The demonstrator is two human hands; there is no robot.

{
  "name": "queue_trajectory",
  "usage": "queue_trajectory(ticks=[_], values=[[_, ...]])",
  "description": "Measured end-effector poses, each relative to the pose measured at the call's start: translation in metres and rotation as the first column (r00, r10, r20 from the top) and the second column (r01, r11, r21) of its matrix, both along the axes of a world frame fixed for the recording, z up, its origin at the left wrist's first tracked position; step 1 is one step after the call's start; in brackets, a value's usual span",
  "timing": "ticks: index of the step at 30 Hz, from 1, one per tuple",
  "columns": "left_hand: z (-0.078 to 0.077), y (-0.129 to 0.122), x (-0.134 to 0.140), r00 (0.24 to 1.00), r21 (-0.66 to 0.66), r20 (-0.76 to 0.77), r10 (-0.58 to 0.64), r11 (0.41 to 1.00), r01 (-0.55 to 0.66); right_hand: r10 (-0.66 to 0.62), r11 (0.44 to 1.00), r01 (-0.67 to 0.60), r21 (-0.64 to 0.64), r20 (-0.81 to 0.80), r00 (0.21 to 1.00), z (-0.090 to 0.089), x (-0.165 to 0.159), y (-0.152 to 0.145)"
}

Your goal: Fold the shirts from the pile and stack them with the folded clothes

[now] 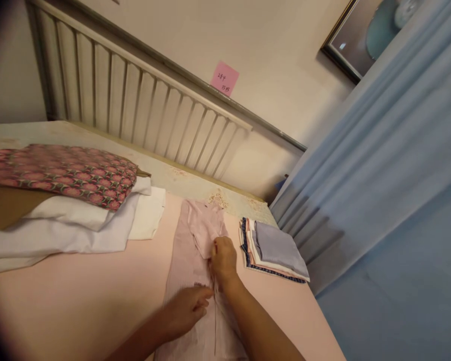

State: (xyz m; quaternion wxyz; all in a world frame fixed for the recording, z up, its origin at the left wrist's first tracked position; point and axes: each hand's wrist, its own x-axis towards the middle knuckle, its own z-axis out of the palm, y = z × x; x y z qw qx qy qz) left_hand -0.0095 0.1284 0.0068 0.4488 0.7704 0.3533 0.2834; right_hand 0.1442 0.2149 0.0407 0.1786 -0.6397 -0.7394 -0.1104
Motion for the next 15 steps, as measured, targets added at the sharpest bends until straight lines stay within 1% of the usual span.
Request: queue_trajectory(ticks=[1,2,3,4,7,9,12,15], values=[[0.003,-0.001,-0.001,1.000,0.020,-0.012,-0.001,1.000,0.001,0.093,0.996,-0.092,-0.020,0.060,0.994,0.000,-0.007,0.000],[0.006,-0.001,-0.002,1.000,0.035,-0.019,-0.002,0.999,0.003,0.160,0.986,-0.154,-0.058,0.115,0.980,-0.002,-0.012,0.001],[0.009,-0.001,-0.003,1.000,0.044,-0.019,-0.004,0.999,0.005,0.200,0.977,-0.185,-0.101,0.166,0.965,-0.005,-0.016,0.001],[0.010,-0.002,-0.003,1.000,0.050,-0.017,-0.004,0.999,0.005,0.218,0.971,-0.191,-0.141,0.210,0.953,-0.008,-0.018,0.002],[0.012,-0.002,-0.005,1.000,0.060,-0.021,0.003,0.998,-0.002,0.195,0.966,-0.136,-0.218,0.279,0.940,-0.019,-0.017,0.005],[0.011,-0.001,-0.005,0.999,0.069,-0.044,0.015,0.998,-0.012,0.165,0.968,-0.102,-0.228,0.278,0.946,-0.022,-0.013,0.006],[0.010,-0.001,-0.005,0.998,0.072,-0.057,0.022,0.997,-0.017,0.099,0.979,-0.049,-0.200,0.249,0.963,-0.017,-0.011,0.008],[0.009,-0.001,-0.003,0.999,0.057,-0.049,0.023,0.998,-0.021,0.034,0.986,-0.002,-0.168,0.190,0.981,-0.007,-0.021,0.010]])
